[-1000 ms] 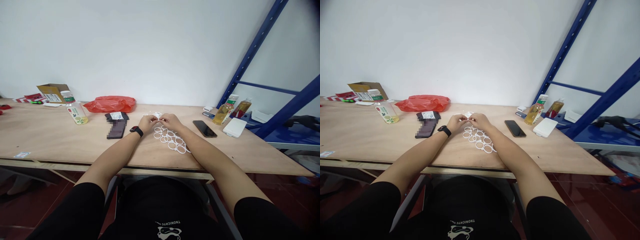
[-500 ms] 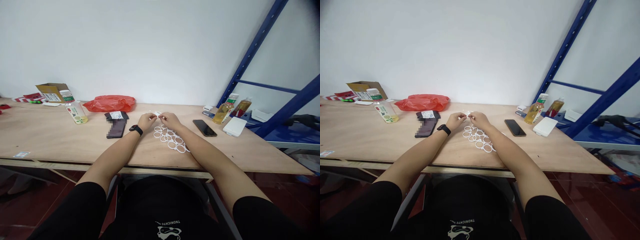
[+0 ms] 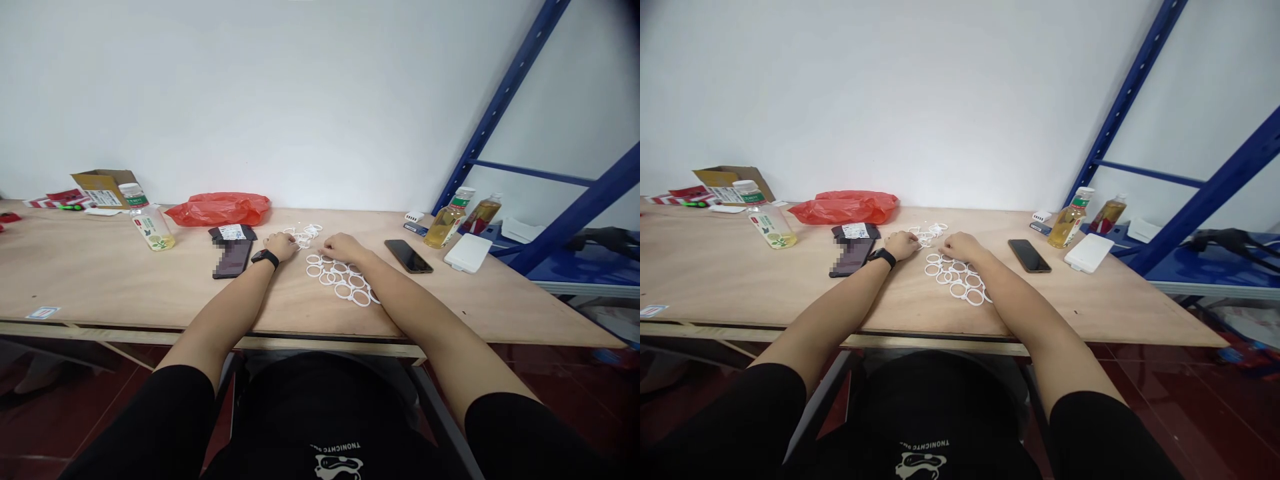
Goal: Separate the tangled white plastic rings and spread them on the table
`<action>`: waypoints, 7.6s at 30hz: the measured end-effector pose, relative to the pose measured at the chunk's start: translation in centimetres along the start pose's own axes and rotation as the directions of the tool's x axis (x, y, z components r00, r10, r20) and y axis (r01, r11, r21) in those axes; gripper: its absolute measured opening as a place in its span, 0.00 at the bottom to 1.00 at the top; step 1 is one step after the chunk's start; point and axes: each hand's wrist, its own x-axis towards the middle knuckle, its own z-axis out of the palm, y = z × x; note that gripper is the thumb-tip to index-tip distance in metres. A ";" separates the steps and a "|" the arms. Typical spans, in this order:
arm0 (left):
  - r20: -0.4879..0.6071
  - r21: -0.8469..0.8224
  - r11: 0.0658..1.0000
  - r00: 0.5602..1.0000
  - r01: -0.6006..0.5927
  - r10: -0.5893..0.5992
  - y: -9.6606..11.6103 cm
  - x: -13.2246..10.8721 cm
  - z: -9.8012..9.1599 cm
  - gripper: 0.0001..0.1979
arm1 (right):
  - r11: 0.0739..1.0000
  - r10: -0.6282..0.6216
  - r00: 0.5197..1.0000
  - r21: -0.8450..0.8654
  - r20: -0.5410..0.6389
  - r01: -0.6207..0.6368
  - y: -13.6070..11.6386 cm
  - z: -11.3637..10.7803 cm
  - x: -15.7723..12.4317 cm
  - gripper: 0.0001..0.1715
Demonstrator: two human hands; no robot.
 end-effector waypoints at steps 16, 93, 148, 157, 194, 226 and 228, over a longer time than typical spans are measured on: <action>0.042 -0.075 0.959 0.960 -0.273 0.277 1.5 -0.8 0.1 0.25 | 0.992 0.008 0.996 0.123 -0.083 0.002 -0.4 -0.1 -0.2 0.12; -0.020 -0.810 0.556 0.957 -0.186 0.291 3.0 -1.0 0.4 0.20 | 0.884 -0.065 0.935 0.415 -0.350 0.216 -0.7 0.4 0.3 0.09; -0.174 -0.530 0.743 0.910 -0.408 0.376 3.7 -1.9 -0.8 0.09 | 0.975 -0.111 0.954 0.155 -0.280 0.159 -1.2 -0.1 0.0 0.14; -0.202 -0.536 0.744 0.916 -0.399 0.346 3.9 -1.7 0.1 0.08 | 0.968 -0.081 0.948 0.201 -0.308 0.149 -1.1 -0.2 -0.2 0.11; -0.103 -0.103 0.964 0.967 -0.244 0.234 2.1 -0.6 0.8 0.08 | 0.996 0.079 0.989 -0.021 -0.125 -0.082 -0.9 -0.2 -0.2 0.14; -0.180 -0.453 0.762 0.885 -0.463 0.430 3.8 -2.1 -0.9 0.13 | 0.898 0.124 0.922 0.436 -0.367 0.053 -1.2 0.7 0.4 0.12; -0.187 -0.438 0.782 0.896 -0.443 0.403 3.7 -2.0 -1.1 0.13 | 0.905 0.078 0.915 0.412 -0.396 0.101 -1.4 0.6 0.3 0.12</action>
